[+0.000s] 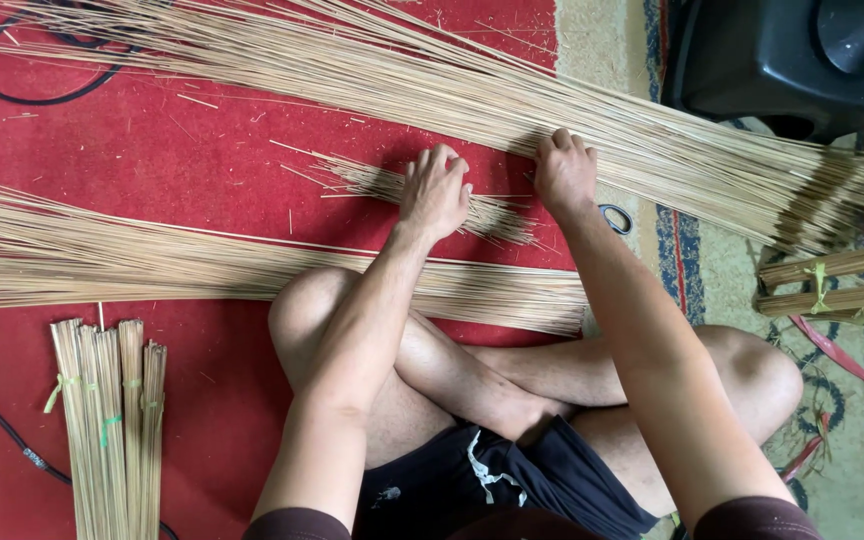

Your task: A person sits on the floor and uses scissors to cut long wooden sticks to a uniform length by measuring them against a bundle.

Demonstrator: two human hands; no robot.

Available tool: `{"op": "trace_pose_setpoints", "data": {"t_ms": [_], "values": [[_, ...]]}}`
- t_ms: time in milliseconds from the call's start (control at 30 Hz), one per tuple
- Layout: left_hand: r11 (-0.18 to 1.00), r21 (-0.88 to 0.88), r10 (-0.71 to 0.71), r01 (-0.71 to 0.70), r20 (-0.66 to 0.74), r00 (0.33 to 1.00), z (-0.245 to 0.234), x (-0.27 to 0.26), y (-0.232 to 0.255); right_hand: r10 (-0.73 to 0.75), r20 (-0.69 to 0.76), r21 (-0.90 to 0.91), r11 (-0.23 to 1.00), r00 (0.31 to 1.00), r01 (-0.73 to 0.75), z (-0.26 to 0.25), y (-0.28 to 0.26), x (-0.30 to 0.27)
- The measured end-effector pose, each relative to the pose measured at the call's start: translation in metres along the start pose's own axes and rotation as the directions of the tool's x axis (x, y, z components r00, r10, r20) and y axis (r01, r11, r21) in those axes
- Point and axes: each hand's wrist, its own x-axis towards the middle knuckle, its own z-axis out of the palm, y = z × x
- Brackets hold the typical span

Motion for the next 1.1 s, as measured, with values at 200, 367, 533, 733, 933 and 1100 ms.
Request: {"op": "trace_pose_setpoints", "data": {"t_ms": [200, 367, 533, 733, 933, 1100], "values": [[1.000, -0.005, 0.024, -0.024, -0.035, 0.999, 0.010, 0.000, -0.006, -0.096, -0.080, -0.018, 0.995, 0.992, 0.095, -0.024, -0.002, -0.004], [0.999, -0.019, 0.034, -0.035, -0.054, 0.998, 0.004, -0.002, -0.001, -0.212, -0.194, -0.065, 0.977, 0.958, 0.203, -0.038, -0.001, -0.007], [0.990, 0.001, 0.140, -0.142, -0.160, 0.977, 0.008, -0.002, 0.000, -0.296, -0.290, -0.045, 0.954, 0.910, 0.296, -0.063, 0.005, -0.028], [0.888, 0.267, 0.454, -0.375, -0.374, 0.809, -0.008, -0.021, 0.026, -0.249, -0.432, 0.099, 0.942, 0.867, 0.320, -0.106, 0.001, -0.069], [0.733, 0.457, 0.657, -0.504, -0.287, 0.697, -0.024, -0.072, 0.073, -0.298, -0.529, 0.125, 0.898, 0.794, 0.421, -0.157, -0.035, -0.117], [0.731, 0.414, 0.676, -0.542, -0.332, 0.658, -0.025, -0.102, 0.071, -0.354, -0.545, 0.155, 0.848, 0.760, 0.506, -0.192, -0.046, -0.164]]}}
